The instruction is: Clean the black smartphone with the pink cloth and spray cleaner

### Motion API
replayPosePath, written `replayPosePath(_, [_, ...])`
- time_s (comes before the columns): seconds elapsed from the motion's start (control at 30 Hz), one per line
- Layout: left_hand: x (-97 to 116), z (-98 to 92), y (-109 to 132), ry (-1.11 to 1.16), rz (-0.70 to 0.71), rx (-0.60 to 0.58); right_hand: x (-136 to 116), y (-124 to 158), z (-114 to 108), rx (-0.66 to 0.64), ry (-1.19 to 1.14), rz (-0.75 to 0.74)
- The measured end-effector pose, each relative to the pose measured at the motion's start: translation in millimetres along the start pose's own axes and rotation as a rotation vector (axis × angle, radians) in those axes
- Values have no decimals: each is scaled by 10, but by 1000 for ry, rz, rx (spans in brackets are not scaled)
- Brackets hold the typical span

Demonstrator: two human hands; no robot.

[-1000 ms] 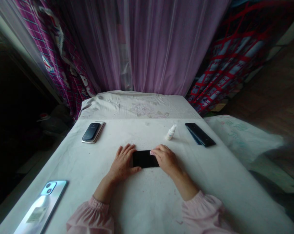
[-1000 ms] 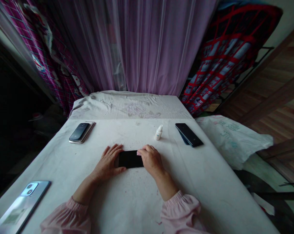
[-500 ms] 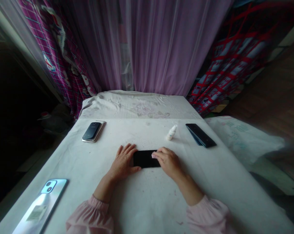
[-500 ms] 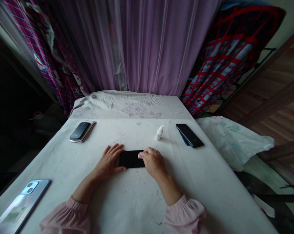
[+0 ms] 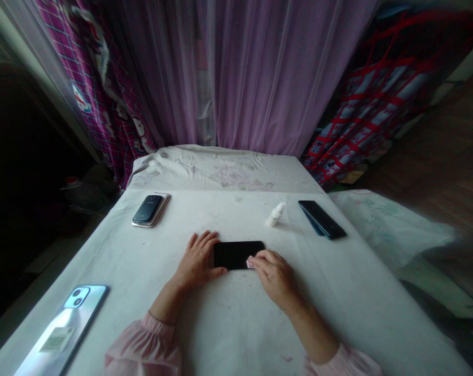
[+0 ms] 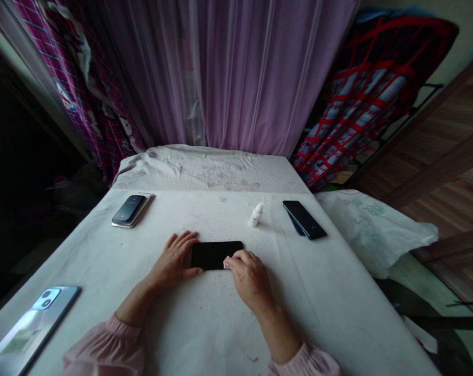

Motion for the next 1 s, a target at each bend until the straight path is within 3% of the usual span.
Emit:
replayPosePath(0.13, [-19, 14, 8, -4, 10, -8, 18, -12, -13, -11, 1, 7])
replayPosePath(0.4, [-14, -8, 1, -18, 7, -24, 211, -482, 112, 115, 110, 98])
replayPosePath(0.5, [9, -24, 1, -14, 1, -24, 208, -417, 112, 118, 112, 83])
replayPosePath(0.77, [15, -14, 3, -11, 3, -18, 214, 67, -88, 81, 30, -7])
replayPosePath(1.0, [12, -2, 7, -11, 14, 3, -165, -44, 5, 34, 59, -115])
Point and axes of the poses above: each hand's wrist, its own y-axis away from the middle knuckle, its own z-axis out of the palm, x = y × z, the point moved 3 cm from there along -y, towards the middle knuckle, and after that the axes turned 8 degrees about z, right-handed, at the moved point
